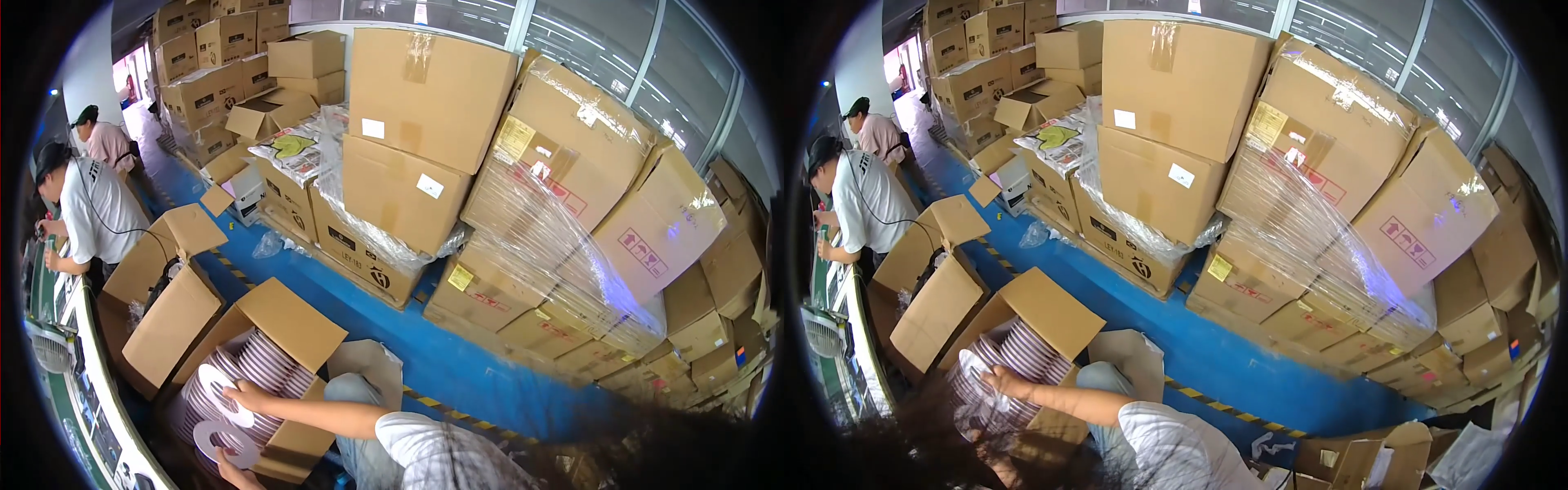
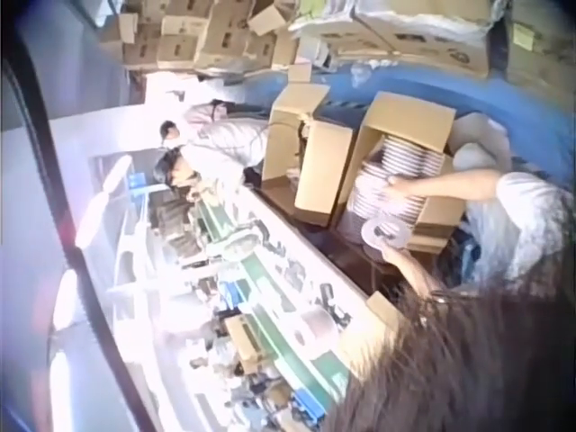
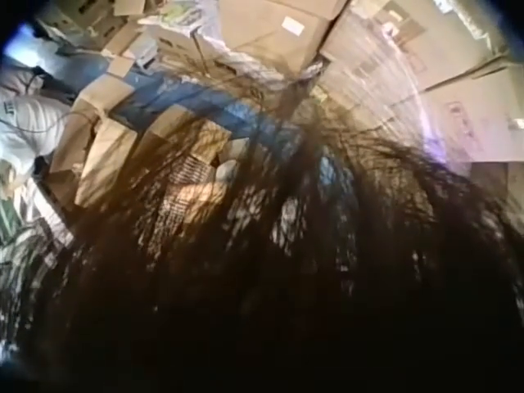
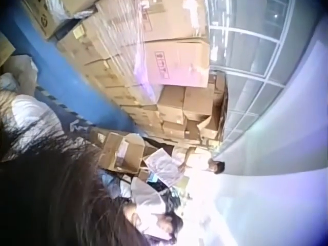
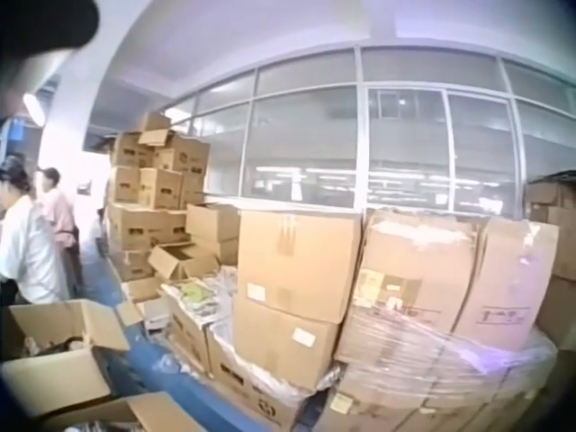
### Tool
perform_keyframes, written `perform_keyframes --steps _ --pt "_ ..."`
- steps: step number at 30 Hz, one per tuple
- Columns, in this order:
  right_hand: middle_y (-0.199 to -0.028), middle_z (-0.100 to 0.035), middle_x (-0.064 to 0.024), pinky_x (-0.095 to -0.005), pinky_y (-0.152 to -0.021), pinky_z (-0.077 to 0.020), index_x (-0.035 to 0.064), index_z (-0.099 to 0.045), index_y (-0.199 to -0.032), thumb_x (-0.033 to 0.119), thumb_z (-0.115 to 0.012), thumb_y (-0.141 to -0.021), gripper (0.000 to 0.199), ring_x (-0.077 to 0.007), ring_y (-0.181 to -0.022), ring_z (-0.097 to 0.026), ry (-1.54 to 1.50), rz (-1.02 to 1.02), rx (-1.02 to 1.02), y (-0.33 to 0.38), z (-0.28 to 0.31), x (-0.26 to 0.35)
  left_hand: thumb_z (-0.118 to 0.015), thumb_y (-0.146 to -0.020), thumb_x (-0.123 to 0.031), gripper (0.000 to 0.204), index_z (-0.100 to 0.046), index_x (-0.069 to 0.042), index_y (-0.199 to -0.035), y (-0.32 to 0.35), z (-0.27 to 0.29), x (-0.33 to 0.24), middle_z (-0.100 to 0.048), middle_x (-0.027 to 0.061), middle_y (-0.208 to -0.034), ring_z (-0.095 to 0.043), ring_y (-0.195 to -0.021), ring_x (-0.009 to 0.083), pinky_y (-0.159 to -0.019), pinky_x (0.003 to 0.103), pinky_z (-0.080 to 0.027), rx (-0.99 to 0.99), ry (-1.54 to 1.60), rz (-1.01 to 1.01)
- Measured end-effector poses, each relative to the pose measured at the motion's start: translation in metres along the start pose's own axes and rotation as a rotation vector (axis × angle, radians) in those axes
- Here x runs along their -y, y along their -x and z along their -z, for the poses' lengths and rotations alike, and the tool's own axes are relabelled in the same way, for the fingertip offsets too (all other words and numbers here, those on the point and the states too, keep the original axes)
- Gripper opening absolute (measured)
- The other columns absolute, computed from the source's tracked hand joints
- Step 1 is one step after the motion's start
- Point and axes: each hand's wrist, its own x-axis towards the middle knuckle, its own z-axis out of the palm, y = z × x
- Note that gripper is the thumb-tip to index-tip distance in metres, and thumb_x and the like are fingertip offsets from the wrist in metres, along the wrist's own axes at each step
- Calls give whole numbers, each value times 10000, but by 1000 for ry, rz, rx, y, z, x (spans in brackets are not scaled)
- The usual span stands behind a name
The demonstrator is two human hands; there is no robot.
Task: Packing white plastic trim rings into cardboard boxes for shipping.
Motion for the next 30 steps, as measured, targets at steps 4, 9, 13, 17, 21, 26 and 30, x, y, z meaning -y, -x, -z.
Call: perform_keyframes --steps 4,9,13,17,21,26,30 --pt "-888 -639 -79 -295 -739 -484 -8 -605 -996 278 -622 -876 311 -142 -825 -589 -74 -85 -18 5 -17 6 -610 -847 -322 489 -530 76 -1120 -66 27 73 -576 182 -1081 -563 -989 283 -815 422 -477 -64 296 230" --pt "-1010 -631 -121 -321 -824 -482 -37 -461 -1268 155 -677 -821 532 -178 -935 -588 -125 -10 130 9 -7 3 -473 -913 -547 704 -353 -42 -1388 -65 1 89 -440 104 -1379 -430 -1264 248 -1053 416 -361 221 696 286" --pt "-1202 -541 -194 -353 -959 -429 -38 -261 -1366 23 -693 -746 759 -261 -1098 -540 -127 316 81 19 -26 15 -453 -924 -536 698 -324 -56 -1414 -53 -4 64 -422 94 -1407 -433 -1269 252 -1059 400 -366 147 690 200" --pt "-1156 -556 -235 -395 -989 -401 -31 -383 -1283 107 -737 -709 689 -323 -1109 -549 9 188 104 24 -16 38 -470 -928 -508 673 -335 -54 -1406 -55 3 56 -441 93 -1390 -463 -1243 246 -1034 386 -399 178 728 196" --pt "-1228 -508 -263 -449 -1044 -312 -28 -488 -1213 318 -766 -650 717 -384 -1251 -400 494 151 123 25 -5 62 -488 -941 -442 606 -361 -51 -1387 -42 3 48 -472 104 -1359 -504 -1199 239 -987 374 -443 192 699 180" --pt "-1397 -321 -324 -433 -1133 -159 61 -380 -1387 482 -750 -594 970 -426 -1359 -203 652 -113 274 9 19 25 -468 -959 -416 551 -389 -58 -1371 -28 -21 52 -517 98 -1297 -533 -1127 217 -1002 374 -414 316 841 285" --pt "-1409 -290 -347 -393 -1124 -211 -75 -246 -1404 476 -746 -584 1107 -409 -1365 -225 550 -178 394 11 -1 38 -453 -965 -424 527 -418 -62 -1346 -18 -9 36 -553 49 -1116 -530 -957 177 -961 334 -406 341 759 142"
